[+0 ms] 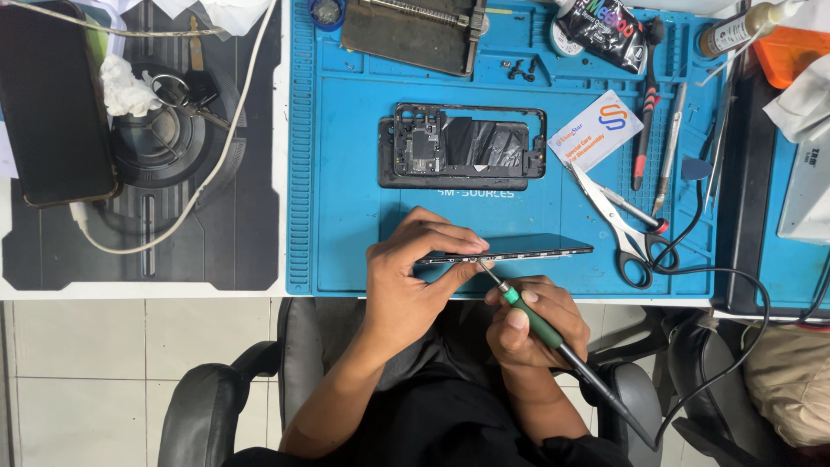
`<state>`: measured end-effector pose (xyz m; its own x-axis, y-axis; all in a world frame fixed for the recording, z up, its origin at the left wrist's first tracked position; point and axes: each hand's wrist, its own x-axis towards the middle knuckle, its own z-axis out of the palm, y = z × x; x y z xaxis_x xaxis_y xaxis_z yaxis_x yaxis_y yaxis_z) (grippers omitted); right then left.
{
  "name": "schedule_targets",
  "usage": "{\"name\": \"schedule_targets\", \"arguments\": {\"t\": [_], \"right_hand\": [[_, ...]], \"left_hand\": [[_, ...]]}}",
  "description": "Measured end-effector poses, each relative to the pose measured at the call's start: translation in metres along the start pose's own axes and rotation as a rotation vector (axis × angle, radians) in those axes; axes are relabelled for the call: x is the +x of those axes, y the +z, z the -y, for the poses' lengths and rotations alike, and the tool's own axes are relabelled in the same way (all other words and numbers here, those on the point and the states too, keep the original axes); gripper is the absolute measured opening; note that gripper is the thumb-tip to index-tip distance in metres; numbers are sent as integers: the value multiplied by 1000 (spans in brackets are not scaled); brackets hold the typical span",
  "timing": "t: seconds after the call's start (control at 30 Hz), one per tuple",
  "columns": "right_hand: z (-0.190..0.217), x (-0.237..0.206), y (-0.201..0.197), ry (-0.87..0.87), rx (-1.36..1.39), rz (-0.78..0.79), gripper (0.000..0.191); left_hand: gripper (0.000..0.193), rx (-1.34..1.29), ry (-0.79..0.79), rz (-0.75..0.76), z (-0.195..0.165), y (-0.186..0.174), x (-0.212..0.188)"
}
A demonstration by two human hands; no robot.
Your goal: The person holds a detached smartphone display and uses a soldering iron to solder the flex cable connector along its edge, steadying the panel with the other hand. They briefly reach across the cluttered workbench for supplies, apply liquid from a small bottle to the connector, and continue soldering the screen's contact points.
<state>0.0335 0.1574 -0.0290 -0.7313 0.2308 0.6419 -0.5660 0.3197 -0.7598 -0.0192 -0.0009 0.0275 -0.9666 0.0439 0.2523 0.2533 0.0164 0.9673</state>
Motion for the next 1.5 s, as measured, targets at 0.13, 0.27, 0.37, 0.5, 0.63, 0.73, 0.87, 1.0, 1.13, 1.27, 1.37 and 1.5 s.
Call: {"name": "schedule_targets", "arguments": {"t": [0.13,0.27,0.37,0.5,0.63,0.73,0.87,1.0,1.13,1.27,1.37,1.5], "right_hand": [[-2,0,1,-12,19,-8,30],[-3,0,1,-12,18,-16,29],[-2,0,1,-5,14,-5,29],[-2,0,1,-13,16,-15,29],[-3,1,1,-12,18,-10,28],[-3,0,1,-12,21,-19,29],[-4,-2,1,-4,26,-19,30],[-6,-3,2,-12,39,-44,30],[-7,-4,1,-20,6,-45,31],[-6,-4,-1,-20,1,-33,31],[-6,-4,0,-25,2,-35,31],[-5,-3,1,-23,2,-37,30]], "left_hand": [[23,8,3,0,0,0,0],[23,10,4,-5,1,1,0],[23,9,4,-1,1,1,0],[23,6,8,-1,1,1,1],[23,-1,5,1,1,1,1],[23,-7,0,0,1,1,1],[23,-8,-2,4,0,1,1],[23,2,1,5,-1,0,1],[23,8,11,1,-1,1,1],[23,5,10,1,-1,1,1],[23,7,11,-1,-1,1,1],[24,3,5,4,-1,1,1]]}}
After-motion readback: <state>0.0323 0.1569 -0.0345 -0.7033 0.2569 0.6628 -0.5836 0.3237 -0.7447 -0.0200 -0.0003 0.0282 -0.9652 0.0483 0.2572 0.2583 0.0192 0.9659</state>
